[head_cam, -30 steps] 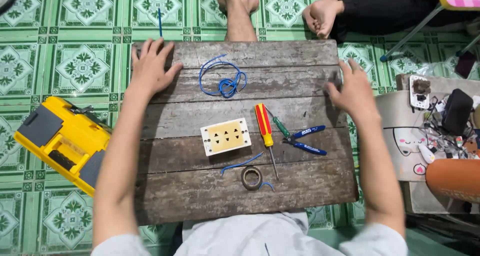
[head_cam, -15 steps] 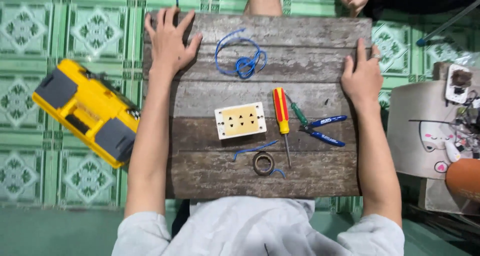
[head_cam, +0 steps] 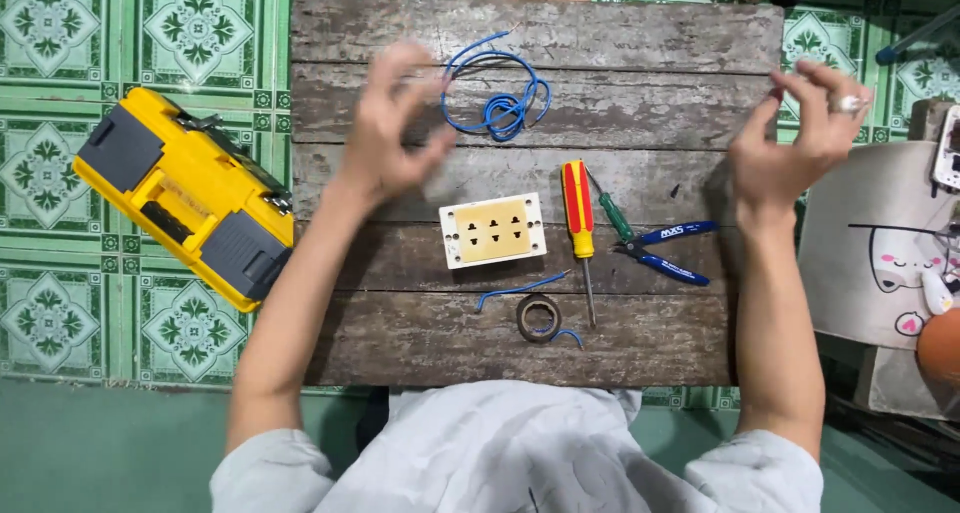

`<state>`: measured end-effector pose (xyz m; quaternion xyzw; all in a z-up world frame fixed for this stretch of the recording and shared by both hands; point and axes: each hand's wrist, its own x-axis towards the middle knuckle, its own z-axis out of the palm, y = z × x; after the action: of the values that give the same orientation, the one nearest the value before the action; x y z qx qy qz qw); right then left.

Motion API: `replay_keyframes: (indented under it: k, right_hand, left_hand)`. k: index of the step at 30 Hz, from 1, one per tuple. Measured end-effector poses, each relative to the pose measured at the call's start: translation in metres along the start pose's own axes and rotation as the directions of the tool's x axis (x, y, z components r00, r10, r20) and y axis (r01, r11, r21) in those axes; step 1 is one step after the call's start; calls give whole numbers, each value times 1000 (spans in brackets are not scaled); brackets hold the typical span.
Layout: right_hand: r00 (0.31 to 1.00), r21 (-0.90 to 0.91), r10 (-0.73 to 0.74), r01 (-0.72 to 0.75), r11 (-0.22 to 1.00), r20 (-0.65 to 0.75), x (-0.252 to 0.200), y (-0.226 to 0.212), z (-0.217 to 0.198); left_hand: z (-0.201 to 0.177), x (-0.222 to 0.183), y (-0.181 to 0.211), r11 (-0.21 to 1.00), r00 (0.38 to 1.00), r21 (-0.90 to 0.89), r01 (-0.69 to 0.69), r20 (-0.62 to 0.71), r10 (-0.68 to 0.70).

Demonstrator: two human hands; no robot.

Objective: Wiring and mounting components into an electrical outlet box using a screwdriver and pliers.

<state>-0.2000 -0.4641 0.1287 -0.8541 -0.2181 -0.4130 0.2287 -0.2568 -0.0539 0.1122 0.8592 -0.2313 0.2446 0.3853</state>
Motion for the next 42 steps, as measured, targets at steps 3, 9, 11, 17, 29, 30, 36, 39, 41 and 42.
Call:
replay_keyframes:
  k: [3,9,11,17,29,30,36,39,41,42]
  right_hand:
    - [986,119,-23,3,993,162,-2,-47,-16]
    - [627,-143,138,-43,989,767,-37,-130,-21]
    - [638,-199,148,8,980,756,-43,-140,-18]
    - [411,-258,329,-219,941,850,-38,-137,-10]
    - [667,501,449,-744,442,595,-44,-92,-7]
    - [674,527,474,-739,420,566,-47,-92,-5]
    - [696,591,516,-709,384,499,-35,-105,-7]
    - [654,624,576,-725,292,490,-72,-80,14]
    - [653,650,587,-713,264,478,-72,-78,17]
    - [641,673,610,-704,226,466,-73,-78,18]
  left_hand:
    - [-11,-10,61,986,906,-136,-94,398,142]
    - [-5,-31,80,985,763,121,-122,647,15]
    - [2,-30,76,992,784,95,-87,620,9]
    - [36,-28,51,988,906,-126,85,423,-24]
    - [72,-20,50,891,990,-442,103,134,-47]
    - [72,-22,49,894,989,-435,111,138,-55]
    - [69,-19,51,873,988,-473,115,150,-49]
    - [72,-21,47,863,986,-489,128,154,-59]
    - [74,-21,45,863,987,-489,126,147,-61]
    - [74,-23,44,862,986,-490,131,154,-62]
